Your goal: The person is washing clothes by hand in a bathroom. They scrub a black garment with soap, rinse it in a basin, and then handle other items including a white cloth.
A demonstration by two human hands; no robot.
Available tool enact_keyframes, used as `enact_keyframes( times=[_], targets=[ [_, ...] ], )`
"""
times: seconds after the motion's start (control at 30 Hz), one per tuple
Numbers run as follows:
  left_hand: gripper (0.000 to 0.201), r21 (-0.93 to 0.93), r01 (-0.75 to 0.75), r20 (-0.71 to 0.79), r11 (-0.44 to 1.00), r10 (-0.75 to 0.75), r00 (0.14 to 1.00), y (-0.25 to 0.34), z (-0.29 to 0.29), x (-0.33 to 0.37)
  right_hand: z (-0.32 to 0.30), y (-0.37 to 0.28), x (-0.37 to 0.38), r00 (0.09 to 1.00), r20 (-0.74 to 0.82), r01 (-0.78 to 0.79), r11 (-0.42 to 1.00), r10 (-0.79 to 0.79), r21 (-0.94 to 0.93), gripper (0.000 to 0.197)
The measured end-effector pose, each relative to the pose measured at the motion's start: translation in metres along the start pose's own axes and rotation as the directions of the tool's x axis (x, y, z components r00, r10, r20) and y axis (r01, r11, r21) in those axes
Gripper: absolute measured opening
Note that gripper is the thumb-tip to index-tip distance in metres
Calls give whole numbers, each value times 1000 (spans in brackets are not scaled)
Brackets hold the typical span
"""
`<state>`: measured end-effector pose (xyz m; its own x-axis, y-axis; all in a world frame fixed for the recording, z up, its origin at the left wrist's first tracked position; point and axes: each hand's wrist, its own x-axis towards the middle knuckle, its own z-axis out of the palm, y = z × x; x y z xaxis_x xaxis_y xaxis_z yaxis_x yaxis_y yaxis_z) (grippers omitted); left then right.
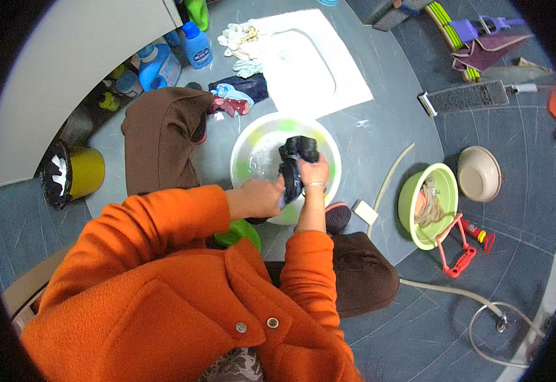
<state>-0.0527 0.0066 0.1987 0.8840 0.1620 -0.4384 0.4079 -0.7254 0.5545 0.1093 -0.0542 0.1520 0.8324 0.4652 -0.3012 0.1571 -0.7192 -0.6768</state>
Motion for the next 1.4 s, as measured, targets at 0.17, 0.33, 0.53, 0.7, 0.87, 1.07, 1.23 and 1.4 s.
enact_keyframes(
  times=[0.17, 0.33, 0.53, 0.7, 0.87, 1.07, 1.23, 1.4],
  targets=[
    [58, -290, 28, 230, 957, 42, 972, 5, -25, 21, -9, 14, 7, 972, 67, -219, 972, 224, -81, 63],
    [38, -911, 401, 406, -97, -38, 913, 13, -53, 8, -35, 6, 0, 948, 306, -305, 543, 93, 782, 74],
    [47, -783, 314, 212, -537, 245, 946, 25, -77, 5, -22, 57, -2, 994, 99, -96, -61, 50, 994, 74],
    [36, -644, 355, 308, -678, 195, 931, 29, -55, -5, -5, -20, -16, 982, 161, -186, -556, -95, 810, 88],
    [65, -540, 421, 55, -729, 468, 882, 15, -18, -1, -22, 0, -2, 959, -109, -70, -587, -264, 807, 84],
    [60, -778, 104, -26, -620, 197, 980, 29, -63, -4, -52, -23, -2, 978, 19, -64, -212, -206, 975, 51],
    [86, -978, -63, -68, 200, -18, 997, 38, -62, -8, -33, 18, 12, 980, 199, -200, -50, -24, 979, 44],
    [85, -731, -25, -93, 682, -64, 994, 24, -32, 1, -26, -4, -2, 988, 77, -111, 269, 135, 957, 44]
  ],
)
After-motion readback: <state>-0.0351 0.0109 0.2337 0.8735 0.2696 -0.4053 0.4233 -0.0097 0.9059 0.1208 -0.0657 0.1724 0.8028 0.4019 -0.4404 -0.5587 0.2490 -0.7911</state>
